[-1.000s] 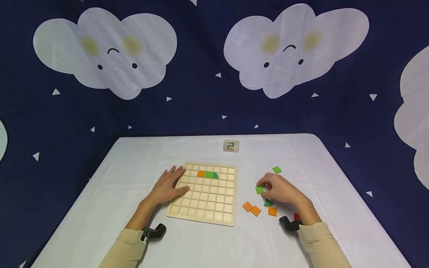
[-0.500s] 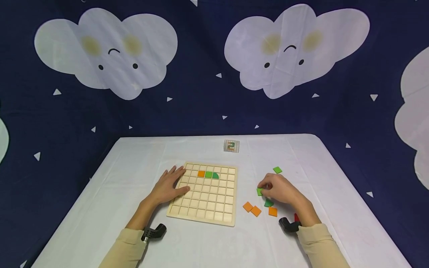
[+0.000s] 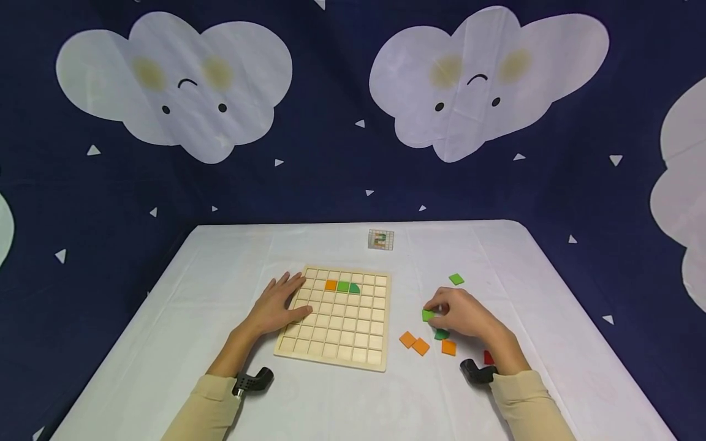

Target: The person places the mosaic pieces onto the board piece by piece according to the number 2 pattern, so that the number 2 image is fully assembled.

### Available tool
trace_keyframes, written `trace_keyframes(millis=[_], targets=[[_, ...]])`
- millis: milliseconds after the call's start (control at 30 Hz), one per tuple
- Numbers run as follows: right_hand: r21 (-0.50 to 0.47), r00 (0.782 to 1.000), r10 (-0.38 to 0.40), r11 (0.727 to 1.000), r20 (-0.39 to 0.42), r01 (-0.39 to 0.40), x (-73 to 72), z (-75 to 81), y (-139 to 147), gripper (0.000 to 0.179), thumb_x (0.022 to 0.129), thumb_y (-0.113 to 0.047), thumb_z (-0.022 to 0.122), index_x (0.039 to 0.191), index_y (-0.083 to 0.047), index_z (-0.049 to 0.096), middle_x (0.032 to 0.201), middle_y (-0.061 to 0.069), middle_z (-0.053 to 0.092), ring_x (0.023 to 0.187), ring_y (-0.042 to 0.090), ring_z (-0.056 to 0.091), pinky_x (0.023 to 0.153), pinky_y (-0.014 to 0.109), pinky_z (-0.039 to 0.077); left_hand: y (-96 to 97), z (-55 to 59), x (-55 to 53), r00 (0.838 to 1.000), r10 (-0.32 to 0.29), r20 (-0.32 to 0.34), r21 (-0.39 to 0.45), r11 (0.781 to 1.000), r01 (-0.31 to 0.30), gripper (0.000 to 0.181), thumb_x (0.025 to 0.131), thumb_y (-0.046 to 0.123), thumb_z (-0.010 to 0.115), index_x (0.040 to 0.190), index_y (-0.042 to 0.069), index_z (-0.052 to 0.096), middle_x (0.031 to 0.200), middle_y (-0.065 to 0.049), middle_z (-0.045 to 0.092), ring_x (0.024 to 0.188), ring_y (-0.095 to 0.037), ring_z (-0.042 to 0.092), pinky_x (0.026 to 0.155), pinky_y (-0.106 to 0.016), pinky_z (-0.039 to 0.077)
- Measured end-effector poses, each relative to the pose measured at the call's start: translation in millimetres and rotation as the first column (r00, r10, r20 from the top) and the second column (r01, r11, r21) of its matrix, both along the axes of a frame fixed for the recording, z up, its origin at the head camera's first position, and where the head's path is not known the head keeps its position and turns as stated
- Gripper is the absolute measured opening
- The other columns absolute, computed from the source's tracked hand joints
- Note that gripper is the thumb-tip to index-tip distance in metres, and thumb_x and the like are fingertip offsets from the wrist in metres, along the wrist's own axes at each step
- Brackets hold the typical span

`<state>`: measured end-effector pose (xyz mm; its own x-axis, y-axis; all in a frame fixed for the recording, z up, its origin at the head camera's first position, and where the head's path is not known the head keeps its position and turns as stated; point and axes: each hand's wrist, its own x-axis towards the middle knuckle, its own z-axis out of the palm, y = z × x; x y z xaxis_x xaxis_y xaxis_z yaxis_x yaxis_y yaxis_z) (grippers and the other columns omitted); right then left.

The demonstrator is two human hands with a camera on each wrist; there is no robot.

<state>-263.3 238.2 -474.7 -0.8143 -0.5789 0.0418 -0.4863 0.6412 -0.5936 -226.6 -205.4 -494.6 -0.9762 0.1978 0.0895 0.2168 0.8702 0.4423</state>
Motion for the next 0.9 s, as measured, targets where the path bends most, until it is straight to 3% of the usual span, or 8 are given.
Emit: trace_keyframes(millis=[300,900], targets=[[-0.007,0.998,-0.06,0.998,0.012,0.06,-5.3,-2.4,-11,0.024,0.076,-0.016,0.079,0.099,-0.021,0.076,0.087,-0.011,0.063,0.073,0.012,0.053,0.06,0.025,0.049,0.2,0.2,0.8,1.0,0.0,-0.006,-0.007,1.0,0.0,0.083,0.084,0.062,0.058,0.148,0.014,0.039,0.154,0.0,0.03,0.145,-0.021,0.014,0.117,-0.04,0.003],[-0.02,0.999,0.003,1.0,-0.034,-0.004,-12.4,0.7,-47,0.023,0.079,-0.021,0.079,0.102,-0.019,0.076,0.086,-0.012,0.061,0.071,0.011,0.053,0.059,0.026,0.048,0.3,0.5,1.1,1.0,0.001,-0.004,-0.011,1.0,-0.001,0.084,0.083,0.063,0.058,0.149,0.015,0.038,0.154,0.0,0.03,0.145,-0.021,0.013,0.117,-0.04,0.003]])
